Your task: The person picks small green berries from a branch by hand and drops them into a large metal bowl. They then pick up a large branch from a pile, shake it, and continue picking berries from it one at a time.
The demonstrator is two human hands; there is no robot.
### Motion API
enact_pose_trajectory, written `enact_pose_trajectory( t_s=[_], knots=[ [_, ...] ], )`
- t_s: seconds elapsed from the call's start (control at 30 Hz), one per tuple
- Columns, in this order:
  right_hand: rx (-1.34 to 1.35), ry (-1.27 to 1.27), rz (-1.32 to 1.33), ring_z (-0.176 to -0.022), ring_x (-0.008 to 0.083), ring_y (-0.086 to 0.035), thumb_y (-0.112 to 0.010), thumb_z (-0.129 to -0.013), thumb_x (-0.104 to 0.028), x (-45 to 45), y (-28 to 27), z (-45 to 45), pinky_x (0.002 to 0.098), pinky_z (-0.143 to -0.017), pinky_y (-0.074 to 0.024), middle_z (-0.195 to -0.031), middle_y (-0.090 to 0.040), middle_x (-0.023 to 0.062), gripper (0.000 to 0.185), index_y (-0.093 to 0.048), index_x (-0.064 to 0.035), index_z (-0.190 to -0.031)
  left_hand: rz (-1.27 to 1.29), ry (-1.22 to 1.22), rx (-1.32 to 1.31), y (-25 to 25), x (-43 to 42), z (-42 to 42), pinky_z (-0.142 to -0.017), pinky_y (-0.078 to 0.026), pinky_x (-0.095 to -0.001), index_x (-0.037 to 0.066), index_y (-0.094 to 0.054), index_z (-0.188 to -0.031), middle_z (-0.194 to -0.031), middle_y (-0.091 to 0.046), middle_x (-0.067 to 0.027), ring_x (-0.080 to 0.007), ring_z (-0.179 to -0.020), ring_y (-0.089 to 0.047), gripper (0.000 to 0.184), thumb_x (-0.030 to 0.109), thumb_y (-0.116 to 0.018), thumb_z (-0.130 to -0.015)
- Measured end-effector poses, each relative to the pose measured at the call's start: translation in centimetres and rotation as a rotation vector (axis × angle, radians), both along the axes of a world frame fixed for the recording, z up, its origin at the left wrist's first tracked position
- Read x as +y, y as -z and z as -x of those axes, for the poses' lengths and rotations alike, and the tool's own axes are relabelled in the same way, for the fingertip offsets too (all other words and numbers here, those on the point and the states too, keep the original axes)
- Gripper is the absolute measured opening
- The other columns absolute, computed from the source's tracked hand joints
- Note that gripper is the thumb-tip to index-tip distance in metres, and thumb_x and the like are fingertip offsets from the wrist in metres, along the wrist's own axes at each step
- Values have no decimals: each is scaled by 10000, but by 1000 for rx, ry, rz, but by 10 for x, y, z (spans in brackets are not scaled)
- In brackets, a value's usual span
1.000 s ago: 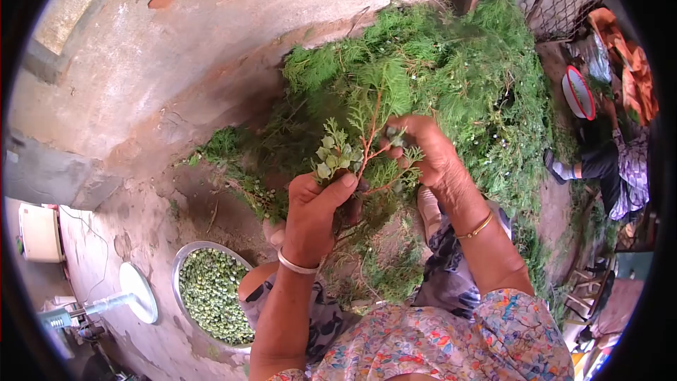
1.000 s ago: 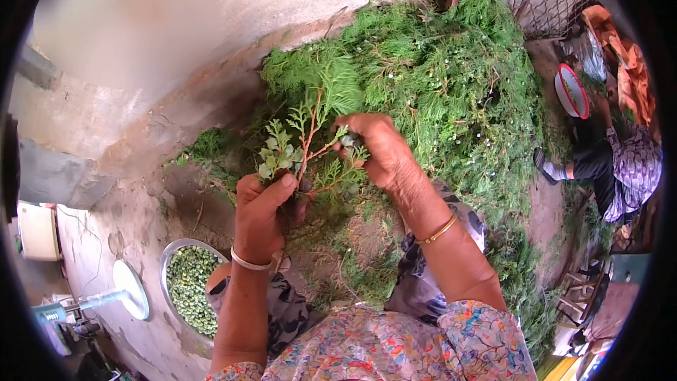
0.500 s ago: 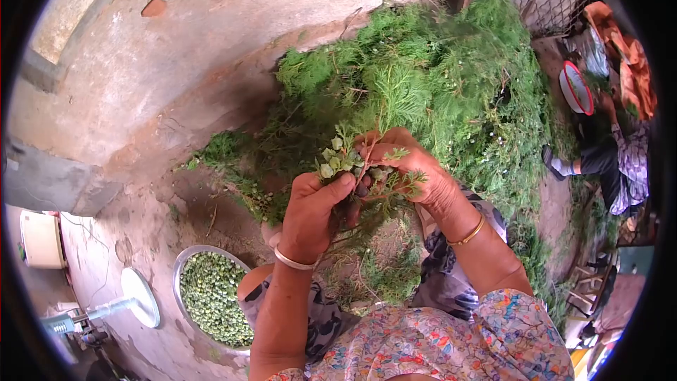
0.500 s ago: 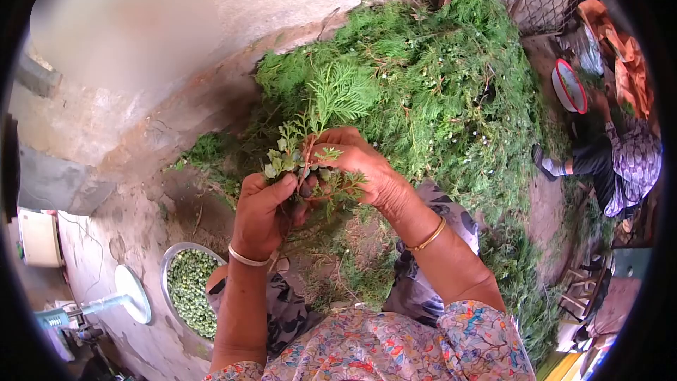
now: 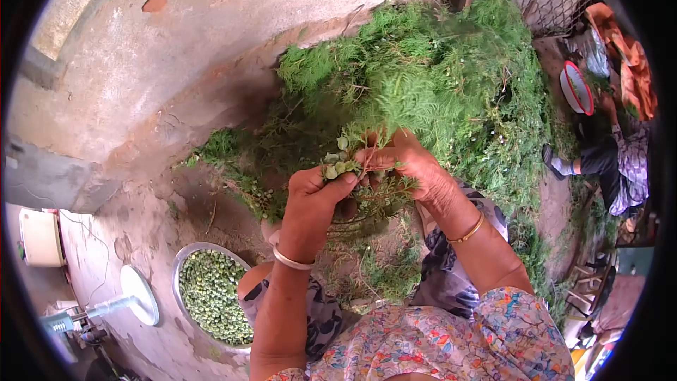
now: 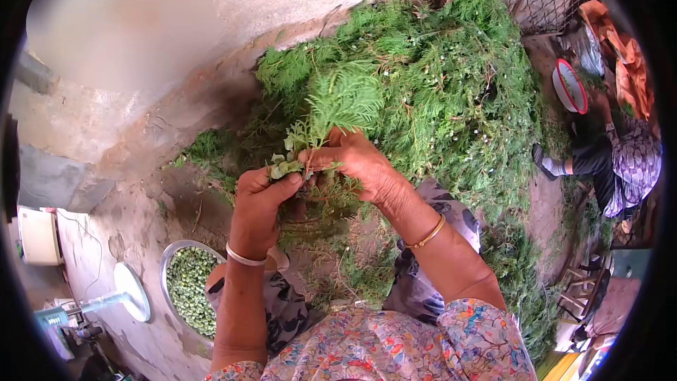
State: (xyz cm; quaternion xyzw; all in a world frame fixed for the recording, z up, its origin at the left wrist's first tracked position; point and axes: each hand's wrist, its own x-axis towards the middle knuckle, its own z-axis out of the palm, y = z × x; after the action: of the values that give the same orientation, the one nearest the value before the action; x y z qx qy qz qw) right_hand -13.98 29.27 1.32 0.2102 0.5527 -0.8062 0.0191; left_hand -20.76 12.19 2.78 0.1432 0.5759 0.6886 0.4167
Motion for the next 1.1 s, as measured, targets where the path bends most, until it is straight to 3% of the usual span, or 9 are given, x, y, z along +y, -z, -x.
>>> enact_pose_trajectory(
  t_s=[0.13,0.23,0.3,0.57,0.73,0.83,0.93,1.03,1.1],
  knots=[
    [130,15,-48,-618,144,-596,-741,-760,-205,-4,9,0,287,-551,-494,-745,-650,92,253,-643,24,-800,2,-43,-47,-1,1,-2,-518,-447,-240,13,-672,-951,-809,-652,-11,-92,-665,-572,145,92,-610,-847],
    [37,75,167,-627,145,-598,-730,-767,-188,-11,-4,0,276,-524,-488,-753,-650,90,232,-642,23,-804,4,-31,7,4,0,0,-518,-445,-238,14,-670,-961,-815,-654,-12,-93,-681,-577,156,105,-617,-846],
    [-47,96,35,-622,135,-596,-723,-772,-178,-12,-7,0,266,-517,-480,-729,-642,73,214,-644,18,-810,7,-35,-3,2,1,-1,-518,-445,-239,17,-669,-965,-820,-656,-15,-95,-689,-581,159,109,-617,-847],
    [-1,51,-9,-525,111,-568,-724,-774,-115,-7,-17,4,237,-440,-424,-631,-628,68,180,-639,44,-777,-28,-90,-16,6,5,-4,-505,-423,-222,27,-673,-944,-841,-667,-18,-84,-698,-584,141,115,-601,-860],
    [-50,72,-229,-533,110,-573,-711,-780,-91,-10,-10,8,240,-410,-408,-633,-631,75,190,-629,77,-746,62,-167,161,3,5,-7,-484,-384,-191,17,-673,-890,-704,-590,38,-37,-573,-501,130,117,-593,-868],
    [-29,112,-250,-525,112,-568,-676,-809,-79,-5,10,12,264,-402,-399,-708,-652,83,186,-620,83,-882,63,-208,254,7,5,-8,-439,-305,-209,11,-662,-833,-618,-510,54,-30,-500,-423,102,82,-597,-867],
    [-238,286,-435,-530,115,-539,-636,-830,-63,10,11,10,278,-426,-397,-783,-651,51,241,-574,48,-1035,-6,-246,129,-5,-2,-9,-442,-328,-206,17,-656,-836,-640,-537,43,-41,-504,-450,87,83,-603,-858],
    [-7,344,232,-604,126,-501,-600,-778,-30,2,-4,8,240,-478,-360,-770,-598,59,279,-544,22,-1047,-93,-282,-73,-9,-2,-6,-446,-368,-208,19,-653,-866,-691,-585,17,-57,-539,-502,82,83,-606,-846],
    [-11,217,296,-640,129,-516,-578,-759,-59,6,0,5,219,-481,-339,-776,-588,89,295,-559,15,-1043,-131,-276,-103,-4,-4,-5,-434,-386,-220,14,-652,-878,-707,-612,-9,-85,-533,-529,104,94,-593,-845]
  ],
)
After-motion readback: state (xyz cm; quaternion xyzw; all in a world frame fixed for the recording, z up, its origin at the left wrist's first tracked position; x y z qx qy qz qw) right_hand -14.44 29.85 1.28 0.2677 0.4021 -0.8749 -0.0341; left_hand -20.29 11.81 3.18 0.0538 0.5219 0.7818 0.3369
